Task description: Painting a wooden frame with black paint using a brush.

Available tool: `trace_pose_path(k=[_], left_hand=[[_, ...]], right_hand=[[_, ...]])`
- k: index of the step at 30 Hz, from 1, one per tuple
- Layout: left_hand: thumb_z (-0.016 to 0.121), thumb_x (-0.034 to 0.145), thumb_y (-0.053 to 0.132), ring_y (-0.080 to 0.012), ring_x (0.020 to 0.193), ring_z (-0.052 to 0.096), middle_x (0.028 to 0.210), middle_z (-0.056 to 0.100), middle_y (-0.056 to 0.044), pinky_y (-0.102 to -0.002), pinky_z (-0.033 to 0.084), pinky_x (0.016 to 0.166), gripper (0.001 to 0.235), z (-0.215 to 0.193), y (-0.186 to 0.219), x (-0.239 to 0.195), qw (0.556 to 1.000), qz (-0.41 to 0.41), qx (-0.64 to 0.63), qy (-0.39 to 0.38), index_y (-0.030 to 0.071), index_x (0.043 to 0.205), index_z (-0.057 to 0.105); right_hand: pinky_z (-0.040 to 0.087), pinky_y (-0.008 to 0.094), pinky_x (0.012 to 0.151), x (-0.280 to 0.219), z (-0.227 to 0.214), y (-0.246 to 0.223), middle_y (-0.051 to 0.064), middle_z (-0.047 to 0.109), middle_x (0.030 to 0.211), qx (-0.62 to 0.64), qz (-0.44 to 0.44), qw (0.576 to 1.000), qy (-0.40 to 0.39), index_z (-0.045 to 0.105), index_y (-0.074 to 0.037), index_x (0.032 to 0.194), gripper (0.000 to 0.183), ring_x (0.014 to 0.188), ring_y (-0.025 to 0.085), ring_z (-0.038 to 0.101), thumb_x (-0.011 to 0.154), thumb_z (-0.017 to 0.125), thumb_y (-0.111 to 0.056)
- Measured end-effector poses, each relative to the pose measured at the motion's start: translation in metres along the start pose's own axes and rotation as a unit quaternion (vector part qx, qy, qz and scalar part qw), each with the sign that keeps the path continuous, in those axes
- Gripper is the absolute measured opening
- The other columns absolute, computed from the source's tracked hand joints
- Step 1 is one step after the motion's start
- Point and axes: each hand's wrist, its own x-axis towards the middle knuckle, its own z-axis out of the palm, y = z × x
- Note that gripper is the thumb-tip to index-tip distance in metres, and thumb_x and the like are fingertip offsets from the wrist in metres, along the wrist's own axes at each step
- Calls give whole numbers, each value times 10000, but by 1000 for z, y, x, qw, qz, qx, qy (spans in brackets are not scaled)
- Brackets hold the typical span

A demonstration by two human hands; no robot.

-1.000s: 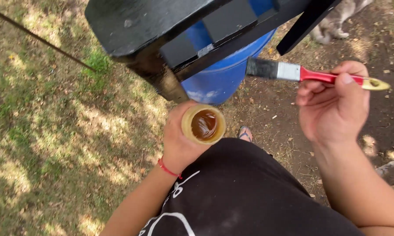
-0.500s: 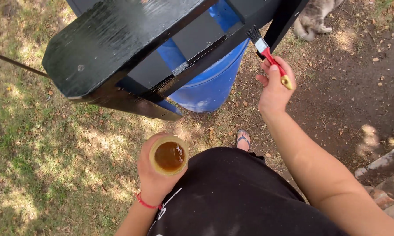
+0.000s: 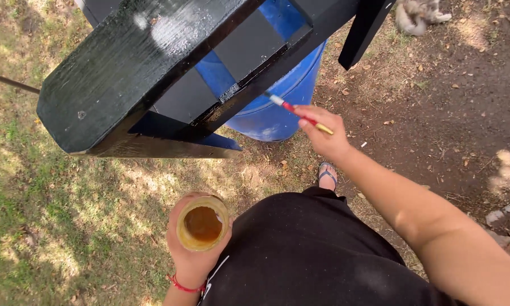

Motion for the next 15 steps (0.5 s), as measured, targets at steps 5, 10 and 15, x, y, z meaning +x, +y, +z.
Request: trace_pose_path(k=[5,10,15], left_hand=[[860,693,128,-259,1151,627,1189,617,-118,-383,533,1046,648,3,4,-5,1000,-2,3,13,61,1243,524],[841,717,121,-255,1168,611,1196,608,-110,-394,500,1097,618,12,15,-3,1000,-10,-3,12,68,1237,512],[845,704,147,-253,1144,631,1183,614,-110,-389,488,1095,615,18,20,-5,999,-29,20,28,64,1221,522]], right_hand=[[577,181,645,32,-38,35,136,682,1134,-42,34,997,47,645,-39,1240,277,850,116,647,995,601,82],[622,294,817,61,-72,49,181,662,1200,-55,-9,985,166,619,-29,1284,263,998,231,662,1045,611,79],[626,324,784,53,-92,50,208,653,1178,-39,-12,960,278,616,10,1272,234,1027,259,663,1051,544,43]])
